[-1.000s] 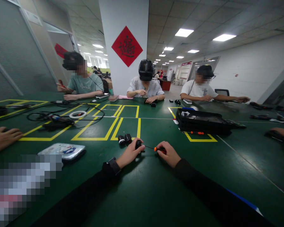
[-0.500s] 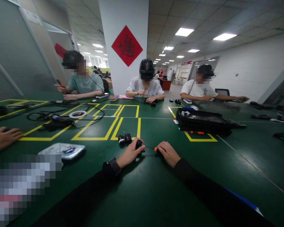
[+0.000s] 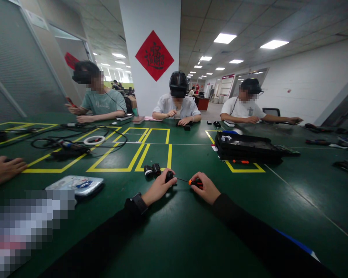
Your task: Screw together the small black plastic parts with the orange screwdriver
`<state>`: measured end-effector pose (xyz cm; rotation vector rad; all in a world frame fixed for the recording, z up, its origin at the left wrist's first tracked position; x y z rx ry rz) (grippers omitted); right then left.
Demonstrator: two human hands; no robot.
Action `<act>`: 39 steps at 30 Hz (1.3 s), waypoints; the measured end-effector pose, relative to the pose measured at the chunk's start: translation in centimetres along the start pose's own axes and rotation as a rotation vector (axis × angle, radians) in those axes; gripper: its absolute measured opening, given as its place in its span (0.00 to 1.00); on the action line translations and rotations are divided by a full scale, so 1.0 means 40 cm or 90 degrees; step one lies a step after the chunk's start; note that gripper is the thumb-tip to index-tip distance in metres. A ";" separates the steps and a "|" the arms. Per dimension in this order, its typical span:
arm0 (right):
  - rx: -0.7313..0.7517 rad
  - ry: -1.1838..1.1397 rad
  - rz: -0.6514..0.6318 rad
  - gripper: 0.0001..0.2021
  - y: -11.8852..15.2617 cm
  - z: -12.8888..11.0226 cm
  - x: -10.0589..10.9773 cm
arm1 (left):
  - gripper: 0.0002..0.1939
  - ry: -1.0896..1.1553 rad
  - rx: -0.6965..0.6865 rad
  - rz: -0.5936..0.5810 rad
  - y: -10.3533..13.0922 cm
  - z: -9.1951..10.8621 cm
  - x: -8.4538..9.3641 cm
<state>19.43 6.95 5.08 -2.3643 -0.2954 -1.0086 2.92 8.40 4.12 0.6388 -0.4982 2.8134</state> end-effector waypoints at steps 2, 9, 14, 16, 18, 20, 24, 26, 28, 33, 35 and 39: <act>-0.003 -0.007 -0.006 0.05 0.000 -0.001 0.000 | 0.15 -0.008 0.002 0.002 0.001 0.002 0.001; 0.023 0.038 -0.014 0.13 -0.010 -0.001 -0.006 | 0.14 -0.015 -0.001 0.001 0.004 0.013 0.001; 0.027 0.044 -0.007 0.08 -0.010 -0.001 -0.006 | 0.14 -0.015 0.003 0.006 0.004 0.014 0.004; 0.027 0.047 -0.006 0.07 -0.009 -0.003 -0.004 | 0.14 -0.014 0.006 0.000 0.004 0.012 0.002; 0.027 0.047 -0.006 0.07 -0.008 -0.004 -0.003 | 0.14 -0.015 0.004 -0.001 0.003 0.012 0.002; 0.028 0.045 -0.006 0.07 -0.007 -0.004 -0.003 | 0.14 -0.017 -0.001 0.001 0.002 0.013 0.002; 0.023 0.040 -0.002 0.07 -0.007 0.001 -0.002 | 0.15 -0.014 0.006 -0.003 0.001 0.008 -0.001; 0.022 0.039 -0.005 0.08 -0.008 0.003 -0.003 | 0.15 -0.016 0.011 -0.004 0.001 0.006 -0.001; 0.023 0.038 -0.010 0.09 -0.008 0.005 -0.004 | 0.15 -0.022 0.012 0.001 0.000 0.004 0.001; 0.028 0.029 -0.015 0.12 -0.009 0.004 -0.008 | 0.14 -0.020 0.001 -0.003 0.000 0.007 0.002; 0.030 0.029 -0.017 0.12 -0.009 0.001 -0.008 | 0.14 -0.023 0.000 -0.002 0.000 0.008 0.003; 0.031 0.033 -0.025 0.11 -0.010 -0.002 -0.007 | 0.14 -0.023 0.008 -0.005 -0.001 0.007 0.001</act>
Point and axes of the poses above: each hand's wrist, its own y-axis away from the middle knuckle, its own x-axis out of the back of the hand, z = x × y, the point moved 9 cm from there along -y, towards the middle knuckle, and after that the axes turned 3 degrees about y, right-handed, at the moved point
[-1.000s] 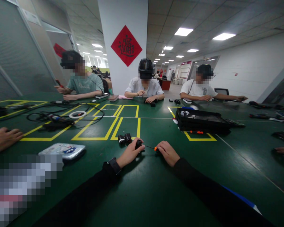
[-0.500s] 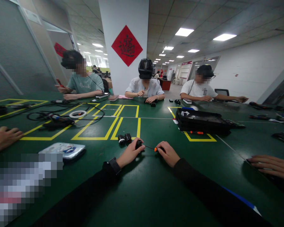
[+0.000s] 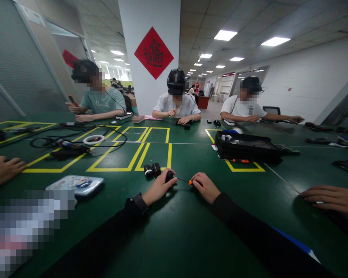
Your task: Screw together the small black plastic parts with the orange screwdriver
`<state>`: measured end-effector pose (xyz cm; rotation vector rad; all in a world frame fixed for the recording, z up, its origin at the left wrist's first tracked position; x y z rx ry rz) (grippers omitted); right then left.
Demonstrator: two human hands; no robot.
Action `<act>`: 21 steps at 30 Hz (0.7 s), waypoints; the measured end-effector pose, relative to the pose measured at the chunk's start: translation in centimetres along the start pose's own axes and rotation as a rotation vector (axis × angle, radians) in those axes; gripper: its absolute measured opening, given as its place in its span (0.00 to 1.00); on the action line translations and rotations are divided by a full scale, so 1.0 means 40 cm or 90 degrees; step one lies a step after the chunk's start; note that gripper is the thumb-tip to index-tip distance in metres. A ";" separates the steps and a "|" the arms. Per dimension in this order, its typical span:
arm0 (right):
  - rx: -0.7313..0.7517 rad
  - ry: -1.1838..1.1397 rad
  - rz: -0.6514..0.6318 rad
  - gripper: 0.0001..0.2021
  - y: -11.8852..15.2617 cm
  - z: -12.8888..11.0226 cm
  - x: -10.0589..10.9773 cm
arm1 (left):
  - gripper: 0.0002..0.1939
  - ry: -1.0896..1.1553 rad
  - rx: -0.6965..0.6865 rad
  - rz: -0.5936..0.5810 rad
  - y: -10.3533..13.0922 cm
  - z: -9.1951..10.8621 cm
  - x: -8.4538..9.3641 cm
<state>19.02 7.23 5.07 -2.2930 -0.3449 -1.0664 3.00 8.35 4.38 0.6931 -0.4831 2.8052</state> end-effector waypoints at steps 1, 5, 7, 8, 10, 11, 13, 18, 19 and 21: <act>0.000 0.001 -0.002 0.11 0.000 0.000 0.000 | 0.14 0.001 -0.002 0.000 0.000 0.000 0.000; -0.002 0.009 -0.003 0.11 0.000 0.002 -0.002 | 0.14 0.006 -0.008 0.006 -0.001 -0.001 0.001; 0.000 0.011 -0.004 0.11 0.000 0.001 -0.003 | 0.15 0.012 -0.004 0.001 -0.001 -0.005 -0.002; 0.001 0.010 -0.005 0.11 0.000 0.000 -0.004 | 0.15 0.014 -0.004 -0.002 -0.001 -0.006 -0.003; 0.002 0.008 -0.009 0.11 0.000 -0.002 -0.004 | 0.15 0.015 -0.006 -0.002 -0.001 -0.007 -0.003; 0.002 0.007 -0.010 0.11 0.000 -0.003 -0.003 | 0.15 0.011 -0.008 0.001 -0.001 -0.007 -0.002; 0.003 0.006 -0.006 0.11 0.000 -0.004 -0.001 | 0.15 0.003 -0.008 0.005 -0.001 -0.007 0.000; 0.007 0.010 -0.007 0.11 0.001 -0.003 0.000 | 0.15 -0.003 -0.002 -0.001 -0.001 -0.006 -0.002; 0.005 0.011 -0.008 0.11 0.001 -0.002 -0.001 | 0.15 -0.003 0.000 -0.001 -0.001 -0.006 -0.002; 0.003 0.012 -0.009 0.10 0.001 0.001 -0.003 | 0.15 -0.002 0.000 0.004 -0.001 -0.004 0.001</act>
Point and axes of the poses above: each hand's wrist, its own y-axis away from the middle knuckle, its own x-axis out of the back of the hand, z = x × y, the point moved 9 cm from there along -y, towards the middle knuckle, and after that the axes turned 3 degrees about y, right-handed, at the moved point
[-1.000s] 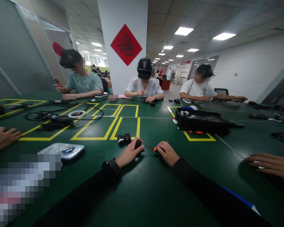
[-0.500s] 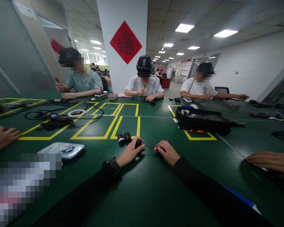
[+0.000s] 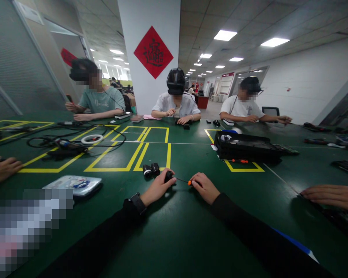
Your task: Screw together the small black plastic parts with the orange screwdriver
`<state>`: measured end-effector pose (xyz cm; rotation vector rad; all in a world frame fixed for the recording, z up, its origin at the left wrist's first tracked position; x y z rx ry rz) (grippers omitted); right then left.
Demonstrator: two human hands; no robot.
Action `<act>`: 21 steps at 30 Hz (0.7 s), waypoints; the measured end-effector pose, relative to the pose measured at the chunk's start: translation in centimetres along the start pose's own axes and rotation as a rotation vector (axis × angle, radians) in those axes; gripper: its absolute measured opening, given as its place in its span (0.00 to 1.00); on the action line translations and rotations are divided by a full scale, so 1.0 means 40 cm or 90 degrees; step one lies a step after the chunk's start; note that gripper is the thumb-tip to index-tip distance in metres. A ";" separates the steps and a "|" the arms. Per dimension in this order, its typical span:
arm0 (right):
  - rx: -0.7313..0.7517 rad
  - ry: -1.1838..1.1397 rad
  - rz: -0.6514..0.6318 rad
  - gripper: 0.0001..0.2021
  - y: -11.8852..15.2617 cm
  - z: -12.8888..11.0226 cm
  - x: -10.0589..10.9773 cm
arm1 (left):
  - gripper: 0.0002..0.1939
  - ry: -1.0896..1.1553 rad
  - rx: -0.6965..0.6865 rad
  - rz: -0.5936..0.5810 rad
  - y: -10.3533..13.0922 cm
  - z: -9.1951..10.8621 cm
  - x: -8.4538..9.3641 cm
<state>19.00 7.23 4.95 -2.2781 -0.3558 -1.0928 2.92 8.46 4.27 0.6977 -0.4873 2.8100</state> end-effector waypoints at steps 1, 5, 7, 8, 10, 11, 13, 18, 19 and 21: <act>0.000 0.000 0.000 0.10 0.000 0.001 -0.001 | 0.15 0.001 -0.001 0.002 0.000 0.001 0.001; 0.006 0.002 0.006 0.10 0.000 0.001 -0.001 | 0.15 0.006 -0.002 0.000 0.001 0.003 0.002; 0.011 0.000 0.009 0.10 0.000 -0.002 0.000 | 0.15 0.007 -0.005 0.001 0.001 0.003 0.002; 0.015 -0.001 0.011 0.09 0.000 -0.004 0.002 | 0.15 0.006 -0.007 0.002 0.001 0.003 0.002; 0.021 -0.003 0.012 0.07 0.001 -0.008 0.004 | 0.15 0.010 -0.006 -0.001 0.001 0.000 0.001; 0.020 -0.004 0.013 0.05 0.002 -0.009 0.005 | 0.15 0.012 -0.005 -0.003 0.000 -0.002 0.000; 0.006 -0.009 0.016 0.01 0.004 -0.006 0.007 | 0.15 0.017 -0.001 -0.005 -0.001 -0.006 -0.002; -0.030 -0.031 0.016 0.07 0.008 0.003 0.007 | 0.15 0.012 0.000 0.002 -0.002 -0.008 -0.001; -0.031 -0.030 0.017 0.08 0.008 0.002 0.007 | 0.15 0.010 0.000 0.002 -0.002 -0.008 -0.001; -0.030 -0.020 0.019 0.08 0.008 0.001 0.008 | 0.15 0.007 0.000 0.002 -0.002 -0.008 -0.001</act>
Point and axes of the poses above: each hand's wrist, its own y-axis away from the middle knuckle, its own x-axis out of the back of the hand, z = x × y, the point moved 9 cm from there along -y, towards the middle knuckle, and after that the axes turned 3 degrees about y, right-handed, at the moved point
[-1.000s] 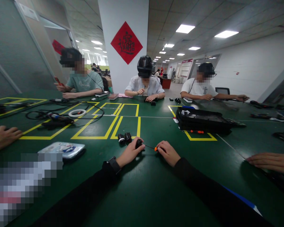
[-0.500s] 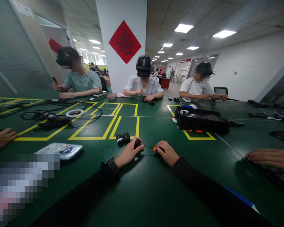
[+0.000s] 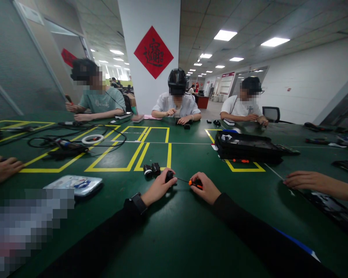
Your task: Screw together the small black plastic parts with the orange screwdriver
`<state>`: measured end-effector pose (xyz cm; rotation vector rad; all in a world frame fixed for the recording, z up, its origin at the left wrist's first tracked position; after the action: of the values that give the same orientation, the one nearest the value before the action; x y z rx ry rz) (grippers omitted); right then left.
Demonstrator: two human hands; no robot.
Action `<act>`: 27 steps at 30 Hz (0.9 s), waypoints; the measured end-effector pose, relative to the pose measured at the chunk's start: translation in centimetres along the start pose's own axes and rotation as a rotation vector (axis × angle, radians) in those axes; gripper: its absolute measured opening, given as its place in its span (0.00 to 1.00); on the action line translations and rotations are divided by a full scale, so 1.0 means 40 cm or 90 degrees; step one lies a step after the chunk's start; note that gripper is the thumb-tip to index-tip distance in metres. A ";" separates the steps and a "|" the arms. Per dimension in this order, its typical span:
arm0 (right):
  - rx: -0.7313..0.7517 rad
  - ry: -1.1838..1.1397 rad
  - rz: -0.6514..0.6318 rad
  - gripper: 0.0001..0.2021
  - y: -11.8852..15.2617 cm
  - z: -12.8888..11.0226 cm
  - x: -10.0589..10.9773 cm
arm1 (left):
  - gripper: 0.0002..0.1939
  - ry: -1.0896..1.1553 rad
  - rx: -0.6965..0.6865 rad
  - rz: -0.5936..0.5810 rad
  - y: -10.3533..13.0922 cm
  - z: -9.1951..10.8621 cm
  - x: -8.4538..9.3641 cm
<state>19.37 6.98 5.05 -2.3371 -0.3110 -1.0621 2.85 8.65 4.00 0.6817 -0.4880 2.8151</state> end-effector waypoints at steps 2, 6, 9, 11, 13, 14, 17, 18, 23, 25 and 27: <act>0.004 0.011 -0.002 0.06 -0.001 -0.001 -0.001 | 0.15 -0.004 -0.002 0.001 0.000 0.001 0.000; 0.029 0.021 -0.013 0.08 -0.006 -0.005 -0.005 | 0.15 -0.004 -0.006 -0.001 0.001 0.002 0.000; 0.042 0.020 -0.020 0.08 -0.009 -0.009 -0.005 | 0.15 0.002 -0.008 -0.004 0.001 0.003 -0.001; 0.047 0.017 -0.018 0.06 -0.009 -0.015 -0.002 | 0.15 0.007 -0.003 -0.003 0.001 -0.001 0.000; 0.050 0.012 -0.014 0.05 -0.007 -0.020 0.001 | 0.16 0.020 0.003 -0.001 0.000 -0.005 0.000; 0.047 0.008 -0.011 0.04 -0.006 -0.021 0.001 | 0.16 0.030 0.006 0.000 0.000 -0.006 0.000; 0.027 -0.003 -0.009 0.07 -0.003 -0.010 -0.003 | 0.17 0.060 0.015 0.003 -0.002 -0.010 -0.001; 0.021 -0.003 -0.012 0.08 -0.002 -0.005 -0.006 | 0.16 0.069 0.016 0.005 -0.003 -0.010 -0.001; 0.037 0.071 0.059 0.10 -0.003 -0.056 0.037 | 0.13 0.079 0.000 0.023 -0.008 0.001 0.005; 0.085 0.110 0.101 0.12 0.002 -0.145 0.061 | 0.12 0.067 -0.014 0.038 -0.011 0.006 0.012; 0.174 0.111 0.061 0.12 0.007 -0.274 0.040 | 0.11 0.066 -0.028 0.039 -0.015 0.009 0.016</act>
<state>13.74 0.50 12.04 -1.9837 -0.2578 -1.0947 2.61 9.13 4.77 0.5183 -0.5591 2.8694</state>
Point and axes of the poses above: each hand's wrist, its own y-axis away from the middle knuckle, its own x-axis out of the back of the hand, z = x × y, the point moved 9 cm from there along -y, towards the middle knuckle, and after that the axes turned 3 degrees about y, right-handed, at the moved point
